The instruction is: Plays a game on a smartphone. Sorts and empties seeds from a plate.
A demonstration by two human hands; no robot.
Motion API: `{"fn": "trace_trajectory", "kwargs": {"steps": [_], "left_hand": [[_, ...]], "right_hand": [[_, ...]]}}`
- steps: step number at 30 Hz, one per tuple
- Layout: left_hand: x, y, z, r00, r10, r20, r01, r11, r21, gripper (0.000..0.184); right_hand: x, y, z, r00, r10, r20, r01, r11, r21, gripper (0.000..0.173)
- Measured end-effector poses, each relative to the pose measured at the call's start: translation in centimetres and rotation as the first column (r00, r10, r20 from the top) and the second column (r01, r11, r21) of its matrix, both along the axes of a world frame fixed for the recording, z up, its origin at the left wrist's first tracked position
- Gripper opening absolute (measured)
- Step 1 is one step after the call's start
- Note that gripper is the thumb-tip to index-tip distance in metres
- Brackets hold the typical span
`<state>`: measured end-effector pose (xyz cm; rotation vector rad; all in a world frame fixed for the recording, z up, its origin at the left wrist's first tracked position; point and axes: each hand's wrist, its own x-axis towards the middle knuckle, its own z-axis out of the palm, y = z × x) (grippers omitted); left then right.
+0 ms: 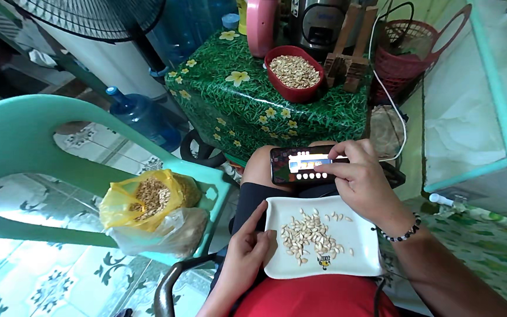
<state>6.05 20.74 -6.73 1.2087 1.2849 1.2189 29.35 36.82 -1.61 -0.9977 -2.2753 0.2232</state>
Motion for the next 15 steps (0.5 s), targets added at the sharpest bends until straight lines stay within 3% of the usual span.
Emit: {"fn": "trace_trajectory", "kwargs": {"steps": [15], "left_hand": [[0.00, 0.02, 0.07, 1.000, 0.000, 0.003, 0.000, 1.000, -0.010, 0.057]], "right_hand": [[0.02, -0.13, -0.42, 0.998, 0.038, 0.040, -0.040, 0.999, 0.029, 0.034]]}}
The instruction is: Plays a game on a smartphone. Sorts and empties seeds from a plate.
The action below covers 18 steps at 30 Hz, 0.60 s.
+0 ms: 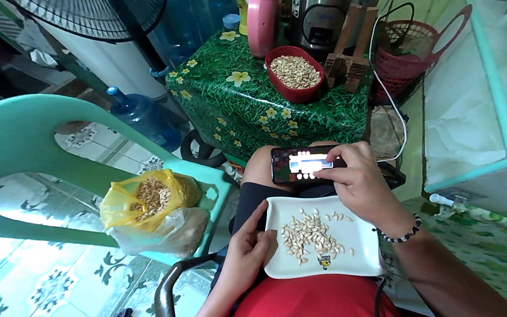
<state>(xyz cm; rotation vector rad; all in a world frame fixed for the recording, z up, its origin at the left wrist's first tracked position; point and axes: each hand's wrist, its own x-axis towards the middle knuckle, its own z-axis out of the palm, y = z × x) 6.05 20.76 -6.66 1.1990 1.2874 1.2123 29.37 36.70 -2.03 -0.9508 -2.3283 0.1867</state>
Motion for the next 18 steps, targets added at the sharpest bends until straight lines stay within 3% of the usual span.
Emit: {"fn": "trace_trajectory", "kwargs": {"steps": [18], "left_hand": [[0.02, -0.01, -0.17, 1.000, 0.000, 0.008, 0.000, 1.000, 0.005, 0.057]], "right_hand": [[-0.19, 0.15, 0.01, 0.999, 0.032, 0.025, -0.032, 0.999, 0.005, 0.036]]}}
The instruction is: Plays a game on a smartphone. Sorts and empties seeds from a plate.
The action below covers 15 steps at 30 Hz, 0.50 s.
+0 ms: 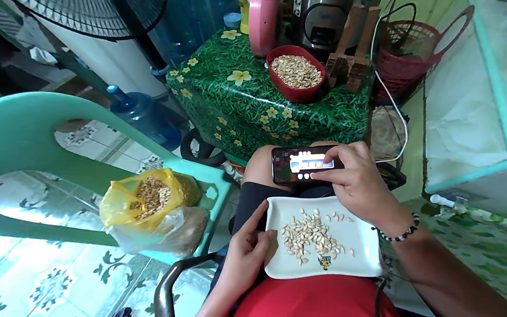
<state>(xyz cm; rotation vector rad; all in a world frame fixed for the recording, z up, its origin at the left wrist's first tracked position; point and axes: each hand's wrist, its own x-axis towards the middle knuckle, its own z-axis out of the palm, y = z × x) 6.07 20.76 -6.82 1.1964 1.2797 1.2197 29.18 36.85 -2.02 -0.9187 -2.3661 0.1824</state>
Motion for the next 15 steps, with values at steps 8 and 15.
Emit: {"fn": "trace_trajectory", "kwargs": {"steps": [8, 15], "left_hand": [[0.0, -0.1, 0.0, 1.000, 0.000, 0.001, 0.000, 1.000, -0.004, 0.058], [0.0, 0.0, 0.0, 1.000, 0.000, -0.002, 0.000, 1.000, 0.003, 0.058]], "right_hand": [[-0.5, 0.5, 0.2, 0.999, -0.019, 0.026, 0.019, 1.000, 0.005, 0.033], [-1.2, 1.2, 0.7, 0.996, -0.039, 0.076, 0.039, 0.999, 0.003, 0.045]]}}
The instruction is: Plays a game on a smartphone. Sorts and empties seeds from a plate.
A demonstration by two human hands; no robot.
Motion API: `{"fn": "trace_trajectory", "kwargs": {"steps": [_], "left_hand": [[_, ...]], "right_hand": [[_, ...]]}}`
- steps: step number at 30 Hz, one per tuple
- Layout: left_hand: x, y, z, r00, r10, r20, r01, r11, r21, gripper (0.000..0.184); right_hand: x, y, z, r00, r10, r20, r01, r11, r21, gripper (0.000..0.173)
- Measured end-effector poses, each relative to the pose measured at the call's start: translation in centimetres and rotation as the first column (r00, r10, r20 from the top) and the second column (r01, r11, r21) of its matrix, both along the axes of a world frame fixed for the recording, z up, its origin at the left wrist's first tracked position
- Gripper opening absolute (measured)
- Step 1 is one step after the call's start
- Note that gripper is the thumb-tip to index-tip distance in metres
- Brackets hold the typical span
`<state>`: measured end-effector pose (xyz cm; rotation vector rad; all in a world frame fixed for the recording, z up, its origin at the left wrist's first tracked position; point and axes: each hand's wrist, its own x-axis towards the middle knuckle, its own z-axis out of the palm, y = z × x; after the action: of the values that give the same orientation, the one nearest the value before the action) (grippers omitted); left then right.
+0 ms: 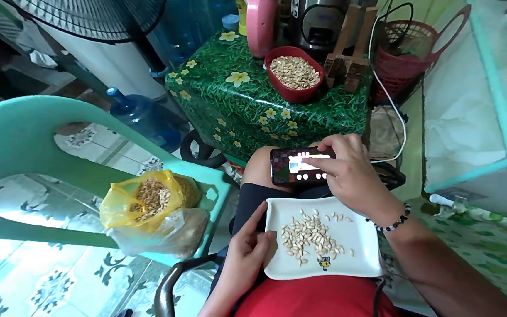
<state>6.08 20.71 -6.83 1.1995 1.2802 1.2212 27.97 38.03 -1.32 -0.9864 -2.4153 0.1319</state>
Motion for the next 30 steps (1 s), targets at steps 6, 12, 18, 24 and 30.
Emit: {"fn": "trace_trajectory", "kwargs": {"steps": [6, 12, 18, 24, 30], "left_hand": [[0.0, -0.1, -0.2, 1.000, -0.002, 0.004, 0.002, 1.000, 0.003, 0.058], [0.0, 0.0, -0.1, 1.000, 0.004, 0.000, -0.004, 1.000, 0.002, 0.058], [0.0, 0.0, -0.1, 1.000, 0.006, -0.006, -0.006, 1.000, 0.005, 0.058], [0.0, 0.0, 0.0, 1.000, 0.009, -0.004, -0.009, 1.000, 0.005, 0.057], [0.0, 0.0, 0.0, 1.000, 0.005, -0.001, -0.005, 1.000, 0.003, 0.057]], "right_hand": [[1.1, 0.2, 0.2, 0.995, -0.074, -0.072, 0.075, 0.997, 0.014, 0.047], [2.2, 0.4, 0.2, 0.983, -0.131, -0.131, 0.134, 0.991, 0.013, 0.043], [2.2, 0.4, -0.1, 0.981, -0.139, -0.137, 0.140, 0.990, 0.000, 0.042], [2.0, 0.5, -0.3, 0.982, -0.146, -0.120, 0.146, 0.989, -0.007, 0.043], [1.9, 0.5, -0.4, 0.984, -0.148, -0.098, 0.146, 0.989, -0.025, 0.044]]}}
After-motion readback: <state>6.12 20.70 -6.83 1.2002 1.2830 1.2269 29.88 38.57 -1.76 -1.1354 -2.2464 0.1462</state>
